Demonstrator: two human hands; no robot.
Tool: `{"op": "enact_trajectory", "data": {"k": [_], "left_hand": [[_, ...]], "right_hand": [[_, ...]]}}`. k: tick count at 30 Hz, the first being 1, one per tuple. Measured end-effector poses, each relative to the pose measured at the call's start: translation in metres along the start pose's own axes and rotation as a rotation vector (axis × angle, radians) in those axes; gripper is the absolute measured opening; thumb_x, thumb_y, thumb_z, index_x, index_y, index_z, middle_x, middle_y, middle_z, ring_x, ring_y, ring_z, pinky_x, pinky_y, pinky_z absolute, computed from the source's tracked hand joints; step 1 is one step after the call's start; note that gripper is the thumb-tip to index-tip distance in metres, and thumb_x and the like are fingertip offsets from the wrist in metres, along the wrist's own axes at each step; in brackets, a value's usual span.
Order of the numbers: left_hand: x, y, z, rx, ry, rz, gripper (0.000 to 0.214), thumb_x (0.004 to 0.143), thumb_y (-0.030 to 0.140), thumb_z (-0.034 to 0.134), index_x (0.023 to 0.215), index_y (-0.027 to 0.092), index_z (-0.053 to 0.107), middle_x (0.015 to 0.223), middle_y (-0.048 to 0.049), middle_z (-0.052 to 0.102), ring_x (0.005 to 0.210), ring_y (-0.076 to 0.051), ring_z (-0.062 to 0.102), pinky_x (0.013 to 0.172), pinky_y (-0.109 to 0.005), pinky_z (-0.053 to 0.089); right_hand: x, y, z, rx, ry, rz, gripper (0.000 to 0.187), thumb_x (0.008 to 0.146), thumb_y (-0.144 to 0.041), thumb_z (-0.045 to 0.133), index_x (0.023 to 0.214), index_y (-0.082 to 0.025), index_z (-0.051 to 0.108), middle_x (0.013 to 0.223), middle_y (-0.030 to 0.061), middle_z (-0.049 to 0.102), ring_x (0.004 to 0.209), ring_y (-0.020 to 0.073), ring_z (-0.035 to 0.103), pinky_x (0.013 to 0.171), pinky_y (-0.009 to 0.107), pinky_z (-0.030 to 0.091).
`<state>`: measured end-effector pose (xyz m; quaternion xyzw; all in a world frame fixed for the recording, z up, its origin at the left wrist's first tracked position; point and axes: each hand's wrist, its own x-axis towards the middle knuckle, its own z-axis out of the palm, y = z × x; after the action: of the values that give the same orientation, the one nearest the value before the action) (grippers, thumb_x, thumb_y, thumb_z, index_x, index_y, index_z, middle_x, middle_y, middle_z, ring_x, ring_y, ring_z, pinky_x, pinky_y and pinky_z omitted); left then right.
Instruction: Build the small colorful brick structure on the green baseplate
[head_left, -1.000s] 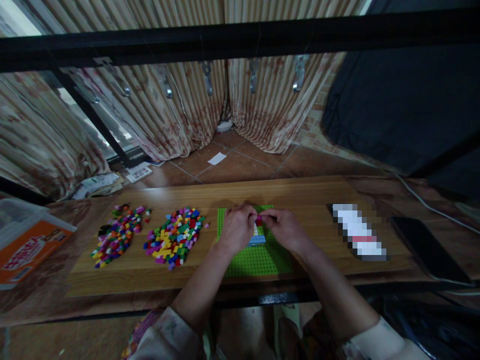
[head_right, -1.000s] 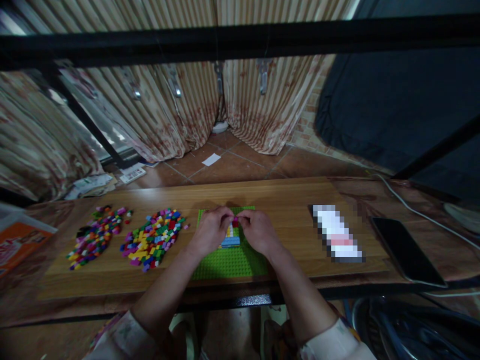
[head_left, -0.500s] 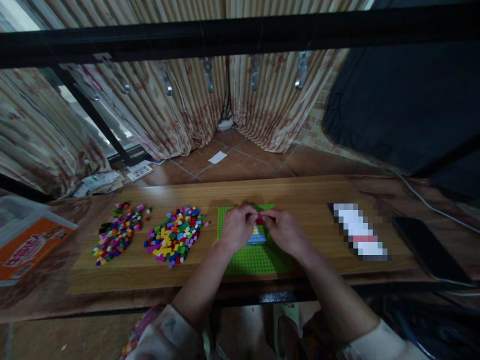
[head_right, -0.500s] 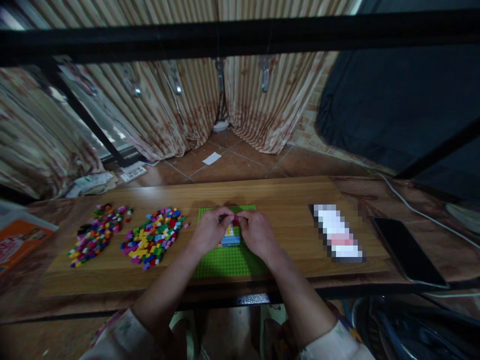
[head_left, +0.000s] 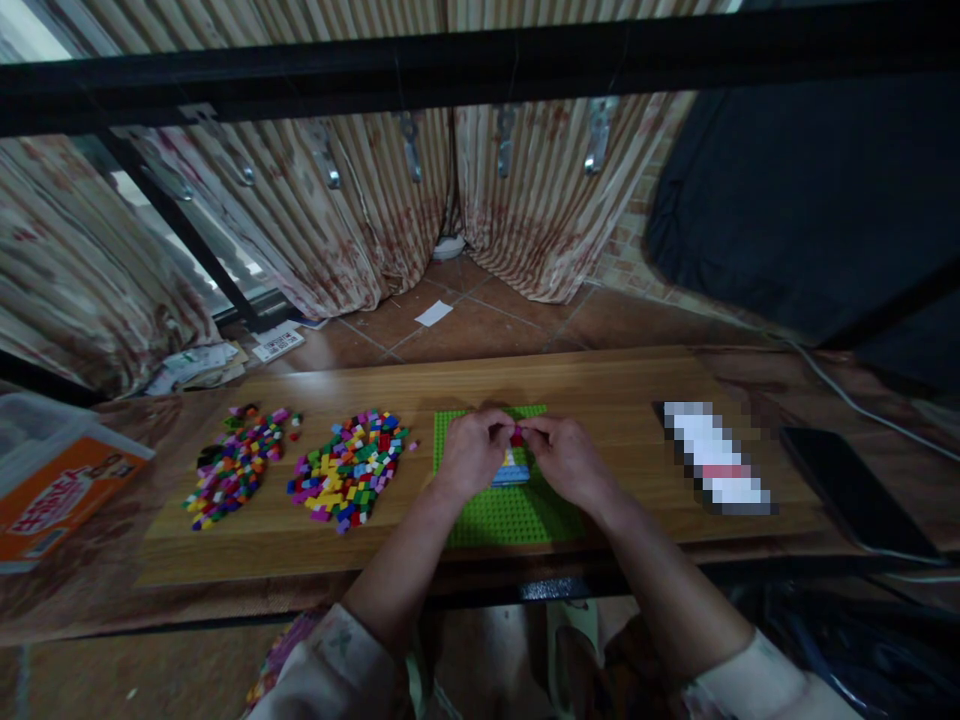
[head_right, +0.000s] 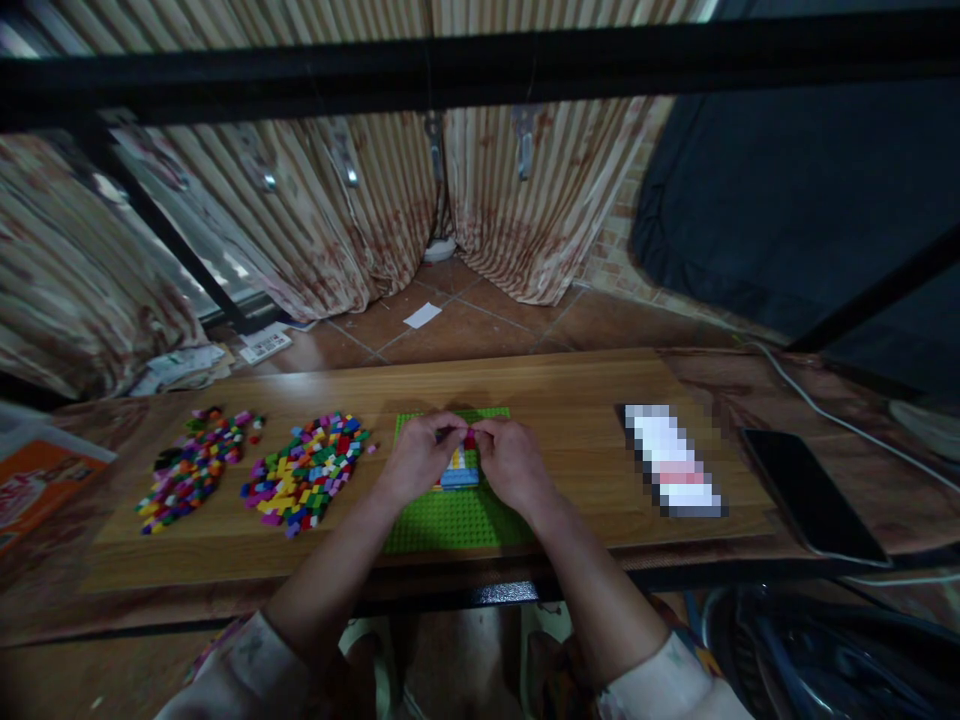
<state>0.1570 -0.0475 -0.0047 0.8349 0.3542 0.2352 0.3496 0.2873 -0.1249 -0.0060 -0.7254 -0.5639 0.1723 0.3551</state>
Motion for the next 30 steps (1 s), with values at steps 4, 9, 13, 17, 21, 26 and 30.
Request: {"op": "enact_trajectory", "data": {"k": [4,9,13,17,21,26,30], "left_hand": [[0.0,0.002,0.0,-0.022,0.012,-0.057,0.02,0.085,0.018,0.054,0.087,0.02,0.074,0.081,-0.0006,0.073,0.076,-0.014,0.065,0.075,-0.025,0.049],[0.002,0.002,0.003,-0.071,0.032,-0.125,0.02,0.082,0.017,0.056,0.084,0.019,0.076,0.078,-0.0011,0.074,0.072,-0.014,0.065,0.069,-0.024,0.049],[0.002,0.0,0.006,-0.096,0.053,-0.162,0.02,0.082,0.02,0.057,0.083,0.02,0.077,0.076,-0.0007,0.074,0.071,-0.014,0.066,0.067,-0.024,0.049],[0.0,-0.002,0.009,-0.123,0.061,-0.161,0.02,0.082,0.02,0.057,0.084,0.02,0.077,0.078,-0.0006,0.075,0.073,-0.014,0.067,0.07,-0.024,0.05],[-0.002,-0.005,0.011,-0.168,0.064,-0.153,0.02,0.083,0.02,0.056,0.083,0.021,0.076,0.077,-0.0002,0.074,0.072,-0.014,0.066,0.07,-0.024,0.05],[-0.004,-0.008,0.009,-0.211,0.015,-0.109,0.024,0.088,0.023,0.051,0.086,0.019,0.075,0.08,-0.0007,0.074,0.075,-0.014,0.066,0.072,-0.024,0.051],[-0.006,-0.007,0.006,-0.165,0.008,-0.107,0.03,0.093,0.022,0.042,0.094,0.018,0.072,0.09,-0.0016,0.074,0.086,-0.015,0.067,0.08,-0.025,0.051]], "right_hand": [[0.0,-0.002,0.002,-0.008,0.002,0.003,0.03,0.088,-0.017,0.046,0.086,-0.021,0.075,0.085,0.0062,0.074,0.078,0.0196,0.066,0.074,0.031,0.048],[-0.001,-0.003,0.004,-0.039,0.025,-0.003,0.03,0.089,-0.017,0.046,0.084,-0.021,0.075,0.084,0.007,0.073,0.079,0.0202,0.065,0.076,0.031,0.047],[-0.002,0.0,0.005,-0.061,0.022,-0.03,0.03,0.089,-0.018,0.044,0.083,-0.02,0.074,0.083,0.0074,0.071,0.077,0.0193,0.064,0.073,0.03,0.046],[-0.002,0.004,0.006,-0.049,0.017,-0.046,0.029,0.088,-0.019,0.044,0.083,-0.02,0.073,0.081,0.0065,0.071,0.073,0.0184,0.063,0.07,0.029,0.045],[-0.003,0.006,0.006,0.009,0.025,-0.051,0.029,0.089,-0.023,0.045,0.088,-0.019,0.073,0.086,0.007,0.072,0.079,0.0197,0.065,0.074,0.031,0.047],[-0.004,0.007,0.004,0.086,-0.007,-0.035,0.031,0.09,-0.03,0.045,0.09,-0.018,0.073,0.088,0.0078,0.073,0.08,0.0204,0.066,0.076,0.032,0.048],[-0.004,0.008,0.004,0.075,-0.038,-0.009,0.032,0.09,-0.032,0.044,0.095,-0.019,0.073,0.089,0.008,0.074,0.08,0.0214,0.067,0.078,0.034,0.049]]}}
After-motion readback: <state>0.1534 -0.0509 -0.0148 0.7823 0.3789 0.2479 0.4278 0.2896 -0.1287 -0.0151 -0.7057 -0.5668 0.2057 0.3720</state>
